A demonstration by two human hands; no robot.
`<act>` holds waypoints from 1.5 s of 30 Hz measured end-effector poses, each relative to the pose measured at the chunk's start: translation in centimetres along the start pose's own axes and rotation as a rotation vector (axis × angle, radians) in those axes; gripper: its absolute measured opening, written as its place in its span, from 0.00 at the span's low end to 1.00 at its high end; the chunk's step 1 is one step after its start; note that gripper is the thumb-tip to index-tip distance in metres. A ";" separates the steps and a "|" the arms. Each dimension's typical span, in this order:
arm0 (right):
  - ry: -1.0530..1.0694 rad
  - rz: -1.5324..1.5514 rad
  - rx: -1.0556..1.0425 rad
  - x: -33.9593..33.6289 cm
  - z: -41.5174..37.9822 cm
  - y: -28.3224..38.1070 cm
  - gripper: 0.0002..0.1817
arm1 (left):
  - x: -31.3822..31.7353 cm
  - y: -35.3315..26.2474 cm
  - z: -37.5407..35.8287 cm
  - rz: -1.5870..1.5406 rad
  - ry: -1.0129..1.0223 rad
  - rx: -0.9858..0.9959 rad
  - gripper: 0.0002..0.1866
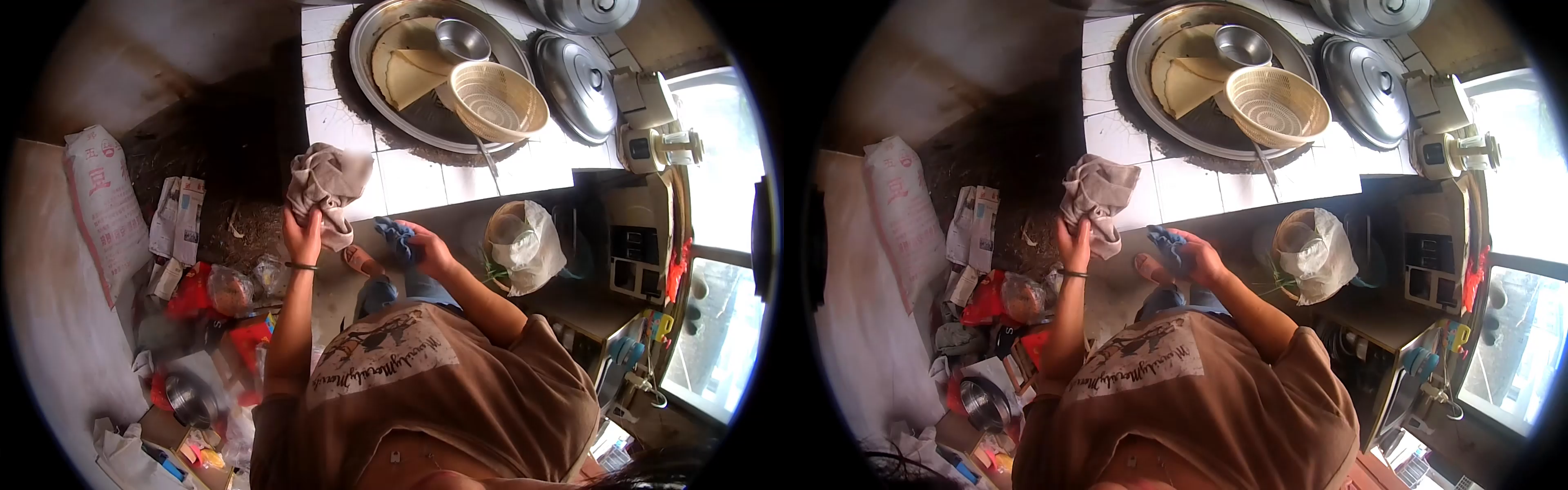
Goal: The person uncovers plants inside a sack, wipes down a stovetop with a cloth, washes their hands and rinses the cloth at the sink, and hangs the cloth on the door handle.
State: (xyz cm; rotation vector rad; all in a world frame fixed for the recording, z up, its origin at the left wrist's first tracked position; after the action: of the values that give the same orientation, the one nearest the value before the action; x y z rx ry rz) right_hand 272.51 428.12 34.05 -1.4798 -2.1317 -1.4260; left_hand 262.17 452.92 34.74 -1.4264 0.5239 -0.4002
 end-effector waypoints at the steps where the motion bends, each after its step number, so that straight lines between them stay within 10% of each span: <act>1: 0.089 0.101 -0.030 0.5 -0.8 0.9 0.26 | 1.4 0.2 0.5 0.138 -0.001 -0.022 0.29; 11: 0.117 0.492 -0.223 -4.2 -11.6 -0.5 0.32 | 7.7 -9.9 -8.4 0.644 0.004 0.498 0.32; 15: 0.086 0.655 -0.314 -8.8 -19.2 -2.7 0.31 | 13.2 -5.9 -17.7 0.271 0.496 0.155 0.16; 21: 0.087 0.738 -0.549 -16.3 -36.4 -8.1 0.27 | 26.9 -9.9 -40.4 -0.452 1.170 -0.235 0.26; 24: -0.172 0.730 -0.622 -20.4 -42.1 -11.6 0.24 | 31.6 -12.3 -48.7 -0.564 1.485 -0.435 0.29; 30: -0.511 0.640 -0.817 -27.3 -63.3 -18.3 0.31 | 40.5 -17.0 -68.1 -0.318 1.570 -0.085 0.08; 45: -1.678 0.647 -0.998 -50.2 -100.9 -26.8 0.13 | 66.8 -22.0 -102.8 -0.514 1.795 -0.763 0.06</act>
State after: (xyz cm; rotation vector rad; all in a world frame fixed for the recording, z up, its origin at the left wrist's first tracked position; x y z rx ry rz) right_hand 240.44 317.00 40.40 -4.1435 -0.5020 -0.8736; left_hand 260.19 328.71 43.16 -1.5647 1.8670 -2.1237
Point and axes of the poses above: each hand's wrist, its own z-axis towards the middle knuckle, its own x-axis out of the palm, y = z × x, the point moved 8 cm from there along z, towards the middle knuckle, and after that the axes turned 9 degrees about -z, right-handed, at the moved point
